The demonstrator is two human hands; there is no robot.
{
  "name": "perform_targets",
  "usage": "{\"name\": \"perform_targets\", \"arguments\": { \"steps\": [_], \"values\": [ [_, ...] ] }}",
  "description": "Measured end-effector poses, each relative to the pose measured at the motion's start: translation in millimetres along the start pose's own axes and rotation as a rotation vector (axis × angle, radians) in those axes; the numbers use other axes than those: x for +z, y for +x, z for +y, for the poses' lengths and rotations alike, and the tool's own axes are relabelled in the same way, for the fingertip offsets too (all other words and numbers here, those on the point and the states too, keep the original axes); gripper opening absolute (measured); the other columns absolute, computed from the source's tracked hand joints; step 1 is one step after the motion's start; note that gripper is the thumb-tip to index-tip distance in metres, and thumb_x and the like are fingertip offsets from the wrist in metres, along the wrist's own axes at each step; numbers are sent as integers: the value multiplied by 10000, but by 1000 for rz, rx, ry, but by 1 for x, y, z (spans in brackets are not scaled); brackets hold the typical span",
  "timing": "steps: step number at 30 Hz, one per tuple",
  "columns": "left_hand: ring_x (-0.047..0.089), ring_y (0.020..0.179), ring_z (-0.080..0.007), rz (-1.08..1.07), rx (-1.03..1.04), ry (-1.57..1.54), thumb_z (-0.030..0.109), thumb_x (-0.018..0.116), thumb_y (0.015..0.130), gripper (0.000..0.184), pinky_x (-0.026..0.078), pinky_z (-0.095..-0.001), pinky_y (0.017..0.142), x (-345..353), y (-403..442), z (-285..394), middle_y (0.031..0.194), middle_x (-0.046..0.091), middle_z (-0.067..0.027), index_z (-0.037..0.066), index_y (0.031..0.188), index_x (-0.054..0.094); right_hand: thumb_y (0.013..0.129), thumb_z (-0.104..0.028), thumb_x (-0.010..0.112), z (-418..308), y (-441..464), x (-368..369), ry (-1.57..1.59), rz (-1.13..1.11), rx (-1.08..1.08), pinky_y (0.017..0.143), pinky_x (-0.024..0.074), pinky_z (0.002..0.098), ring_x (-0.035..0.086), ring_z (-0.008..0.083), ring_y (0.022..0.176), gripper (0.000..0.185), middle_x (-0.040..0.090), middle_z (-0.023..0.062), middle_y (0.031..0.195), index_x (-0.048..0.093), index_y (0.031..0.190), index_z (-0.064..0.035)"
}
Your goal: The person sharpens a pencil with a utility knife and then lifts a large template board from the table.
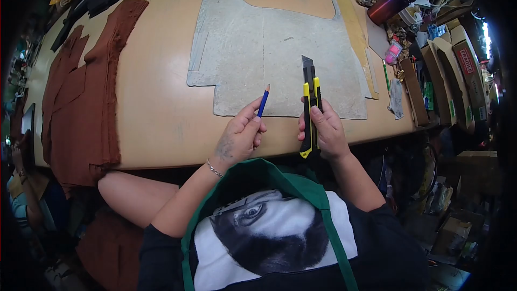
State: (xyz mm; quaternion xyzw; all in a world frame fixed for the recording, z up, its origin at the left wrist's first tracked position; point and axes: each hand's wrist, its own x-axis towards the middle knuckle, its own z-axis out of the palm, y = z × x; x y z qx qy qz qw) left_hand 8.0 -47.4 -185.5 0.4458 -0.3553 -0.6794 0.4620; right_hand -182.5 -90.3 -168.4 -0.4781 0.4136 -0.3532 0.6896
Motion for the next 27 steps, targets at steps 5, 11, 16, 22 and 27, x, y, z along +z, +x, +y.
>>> {"name": "perform_targets", "arguments": {
  "steps": [5, 11, 16, 22, 27],
  "values": [
    [390, 525, -14, -2, 27, 33, 83, 332, 880, 433, 341, -134, 469, 0, 1, 3, 725, 432, 15, 123, 1309, 285, 904, -274, 363, 3, -3, 2, -25, -36, 26, 521, 421, 207, 498, 99, 549, 313, 494, 50, 687, 386, 1092, -24],
    [413, 535, -29, 30, -12, -96, 73, 356, 864, 412, 363, -155, 480, 3, 0, 12, 764, 448, -9, 99, 1273, 312, 864, -211, 474, -8, -5, 6, -258, -156, -4, 576, 445, 250, 514, 111, 650, 314, 492, 50, 786, 382, 1105, -31],
    [392, 540, -41, 15, 42, -70, 100, 384, 846, 375, 343, -163, 488, -2, -5, 26, 799, 452, -20, 68, 1216, 335, 792, -211, 569, -20, -4, 10, -808, -137, -329, 621, 437, 350, 543, 235, 712, 419, 498, 98, 779, 400, 1138, -46],
    [333, 522, -24, -41, 75, -58, 273, 389, 894, 536, 298, -132, 479, -11, -19, 24, 807, 408, 1, 81, 1336, 154, 727, -342, 605, -17, -1, 27, -1291, -105, -543, 567, 403, 389, 513, 295, 659, 555, 496, 118, 763, 407, 1178, -85],
    [325, 513, -18, -15, 164, 94, 296, 346, 910, 492, 303, -130, 471, -9, -29, 29, 800, 400, -2, 74, 1321, 191, 719, -396, 589, -13, 1, 30, -1420, -85, -597, 517, 366, 368, 478, 246, 593, 558, 451, 84, 700, 423, 1172, -116]
  ]
}}
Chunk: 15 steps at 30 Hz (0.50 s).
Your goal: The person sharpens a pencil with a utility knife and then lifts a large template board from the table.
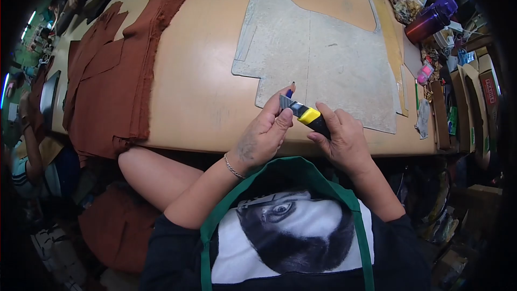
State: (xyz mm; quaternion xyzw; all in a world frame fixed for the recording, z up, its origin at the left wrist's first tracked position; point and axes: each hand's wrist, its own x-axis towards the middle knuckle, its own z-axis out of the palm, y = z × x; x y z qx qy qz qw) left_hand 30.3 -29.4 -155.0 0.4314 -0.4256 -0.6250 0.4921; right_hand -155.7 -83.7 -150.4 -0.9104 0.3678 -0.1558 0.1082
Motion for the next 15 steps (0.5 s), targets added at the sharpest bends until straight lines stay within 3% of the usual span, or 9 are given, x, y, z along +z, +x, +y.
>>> {"name": "perform_targets", "arguments": {
  "steps": [4, 7, 13, 15],
  "values": [
    [338, 502, -10, 36, 43, 16, 272, 355, 910, 444, 314, -125, 461, 1, 0, -4, 758, 400, 6, 67, 1288, 247, 713, -391, 596, -1, 0, -4, -68, 35, 11, 523, 351, 355, 468, 225, 589, 539, 436, 66, 695, 437, 1162, -139],
    [355, 507, -15, 81, 37, 49, 254, 382, 905, 353, 325, -159, 446, 3, 0, -4, 675, 382, 25, 35, 1179, 336, 712, -385, 598, 0, 0, -4, -66, 39, 17, 528, 349, 354, 467, 221, 590, 528, 434, 61, 695, 443, 1156, -145],
    [385, 519, -13, 70, 89, 74, 221, 401, 900, 232, 343, -157, 455, 0, 0, -12, 681, 401, 12, 37, 1041, 388, 716, -382, 594, -2, 0, -7, -38, 21, 3, 526, 356, 357, 466, 230, 589, 512, 437, 66, 683, 450, 1145, -141],
    [374, 505, -12, 69, 107, 142, 225, 400, 898, 274, 333, -140, 453, -2, 0, -13, 706, 413, 15, 36, 1095, 379, 718, -383, 592, -1, 0, -7, -24, 26, -11, 526, 357, 358, 465, 232, 589, 506, 437, 68, 678, 453, 1141, -140]
  ]
}}
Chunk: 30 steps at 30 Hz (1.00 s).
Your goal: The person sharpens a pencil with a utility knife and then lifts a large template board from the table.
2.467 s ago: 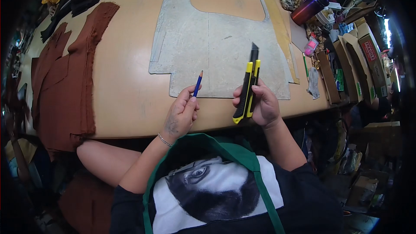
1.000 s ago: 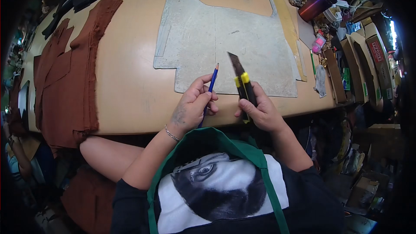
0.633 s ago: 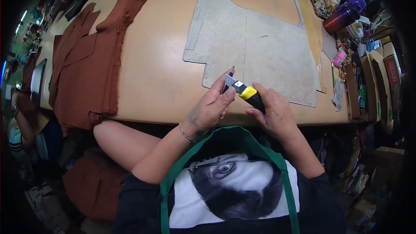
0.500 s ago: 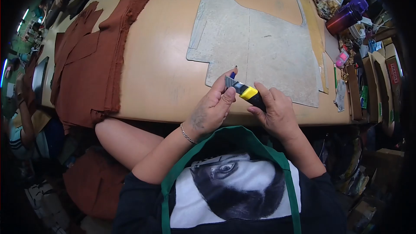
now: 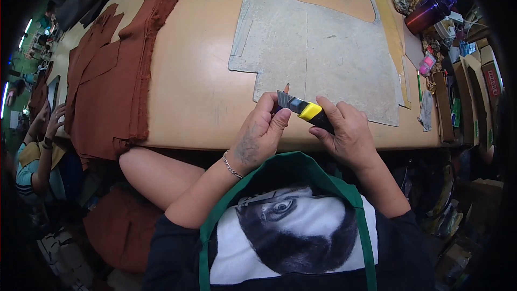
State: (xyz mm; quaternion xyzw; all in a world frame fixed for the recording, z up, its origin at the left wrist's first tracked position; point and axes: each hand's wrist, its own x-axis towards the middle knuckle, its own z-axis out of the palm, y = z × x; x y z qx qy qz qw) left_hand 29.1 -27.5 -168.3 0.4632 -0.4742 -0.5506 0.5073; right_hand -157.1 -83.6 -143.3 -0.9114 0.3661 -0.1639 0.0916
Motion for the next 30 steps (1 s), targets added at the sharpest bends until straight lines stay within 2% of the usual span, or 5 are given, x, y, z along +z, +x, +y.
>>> {"name": "perform_targets", "arguments": {
  "steps": [7, 22, 25, 28, 30],
  "values": [
    [354, 500, -4, 49, -70, -82, 232, 394, 900, 350, 311, -127, 453, 7, -3, 6, 704, 425, 20, 31, 1184, 354, 718, -391, 589, 1, -3, 5, 23, -13, 6, 528, 355, 357, 466, 230, 590, 501, 437, 64, 676, 457, 1131, -139],
    [298, 495, 8, 127, 2, 51, 255, 395, 902, 286, 256, -134, 429, 8, -4, -7, 638, 385, 50, 26, 1070, 425, 724, -390, 585, -2, -5, 6, 29, -35, 21, 535, 353, 358, 473, 230, 594, 475, 445, 56, 684, 463, 1112, -144],
    [322, 547, 0, 149, -21, 97, 256, 411, 898, 286, 284, -134, 495, 7, -4, -4, 661, 402, 55, 6, 1030, 452, 724, -389, 584, -2, -4, 7, 30, -20, 18, 535, 352, 358, 471, 229, 590, 475, 442, 54, 681, 462, 1112, -144],
    [346, 618, -12, 184, 54, 222, 260, 425, 894, 286, 309, -142, 580, 7, -3, -3, 688, 426, 56, -6, 981, 485, 724, -386, 584, -1, -5, 8, 20, -7, 9, 534, 351, 356, 468, 228, 585, 473, 439, 53, 676, 461, 1112, -144],
    [353, 648, -19, 196, 13, 207, 266, 435, 890, 288, 315, -149, 615, 7, -4, -1, 699, 438, 53, -8, 953, 500, 724, -382, 586, -1, -4, 7, 24, -12, 11, 533, 350, 355, 468, 227, 584, 473, 437, 53, 673, 459, 1111, -142]
  ]
}}
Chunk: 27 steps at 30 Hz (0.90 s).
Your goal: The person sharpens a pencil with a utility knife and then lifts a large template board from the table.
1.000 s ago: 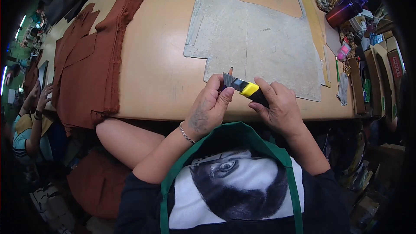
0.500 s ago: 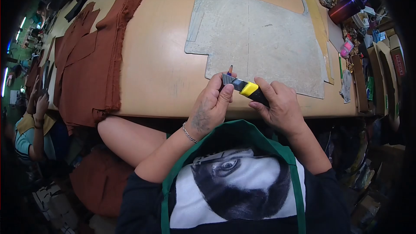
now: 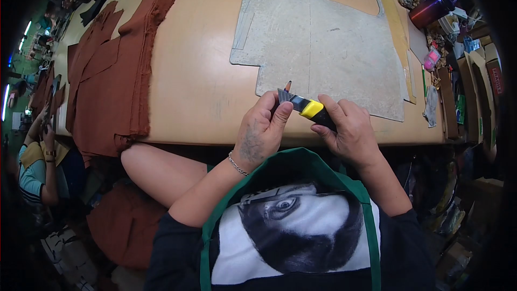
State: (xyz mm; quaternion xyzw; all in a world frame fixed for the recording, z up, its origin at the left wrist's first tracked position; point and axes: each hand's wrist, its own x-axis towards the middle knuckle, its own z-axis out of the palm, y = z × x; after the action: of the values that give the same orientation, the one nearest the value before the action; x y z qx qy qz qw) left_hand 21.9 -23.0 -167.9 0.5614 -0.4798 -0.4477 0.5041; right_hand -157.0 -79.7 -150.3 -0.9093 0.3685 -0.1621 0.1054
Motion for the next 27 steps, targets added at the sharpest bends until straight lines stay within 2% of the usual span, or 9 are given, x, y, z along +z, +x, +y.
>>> {"name": "perform_targets", "arguments": {
  "steps": [1, 4, 10, 13, 16, 19, 22, 27],
  "values": [
    [357, 663, -22, 4, -21, -5, 269, 440, 888, 290, 318, -153, 632, 0, 0, 1, 705, 444, 51, -9, 939, 508, 723, -379, 587, 0, 0, 0, -6, 1, -1, 532, 349, 354, 467, 226, 583, 472, 436, 53, 672, 458, 1111, -143],
    [344, 547, -68, 94, 82, -27, 262, 482, 869, 265, 323, -221, 494, 5, 2, -6, 580, 398, 2, 4, 807, 495, 720, -372, 592, 0, 1, -2, -20, 12, -4, 530, 346, 351, 467, 224, 582, 473, 436, 52, 671, 455, 1111, -144],
    [322, 550, -58, 77, -13, 37, 290, 492, 861, 294, 309, -206, 489, 2, 1, 3, 582, 379, 21, 5, 793, 515, 716, -372, 596, 0, 1, -1, -35, 29, 8, 528, 343, 350, 470, 222, 585, 484, 437, 51, 679, 452, 1119, -148],
    [343, 557, -70, 84, 51, 11, 285, 476, 869, 290, 325, -217, 504, 3, 2, -2, 583, 393, 9, 3, 813, 515, 714, -376, 596, 0, 1, 0, -42, 39, 8, 529, 343, 350, 471, 222, 587, 486, 438, 51, 684, 455, 1119, -147],
    [387, 682, -43, 12, 41, 43, 293, 439, 885, 305, 335, -171, 623, 1, 2, 2, 708, 450, 37, 8, 946, 527, 714, -382, 594, 0, 0, 1, -30, 33, 10, 529, 344, 350, 471, 222, 587, 482, 439, 51, 687, 463, 1113, -145],
    [404, 696, -45, 45, 192, 76, 265, 416, 897, 320, 350, -178, 661, 4, 3, -9, 713, 453, 31, 2, 1059, 498, 715, -386, 592, 0, -1, 1, 4, 20, -1, 527, 347, 351, 472, 224, 587, 478, 443, 52, 684, 468, 1107, -142],
    [425, 736, -54, -43, 0, 32, 252, 414, 899, 343, 357, -195, 715, 1, -1, 0, 753, 478, 18, -1, 1126, 466, 716, -387, 590, 1, -1, 1, 22, 14, -6, 526, 350, 353, 473, 227, 586, 475, 446, 53, 673, 471, 1103, -139],
    [442, 760, -60, -52, 38, 23, 248, 426, 894, 308, 351, -196, 749, -1, 0, -3, 784, 515, 13, -7, 1046, 506, 721, -384, 585, 0, -1, -1, 37, 1, -6, 527, 351, 355, 473, 226, 586, 459, 444, 54, 657, 478, 1091, -134]
  ]
}}
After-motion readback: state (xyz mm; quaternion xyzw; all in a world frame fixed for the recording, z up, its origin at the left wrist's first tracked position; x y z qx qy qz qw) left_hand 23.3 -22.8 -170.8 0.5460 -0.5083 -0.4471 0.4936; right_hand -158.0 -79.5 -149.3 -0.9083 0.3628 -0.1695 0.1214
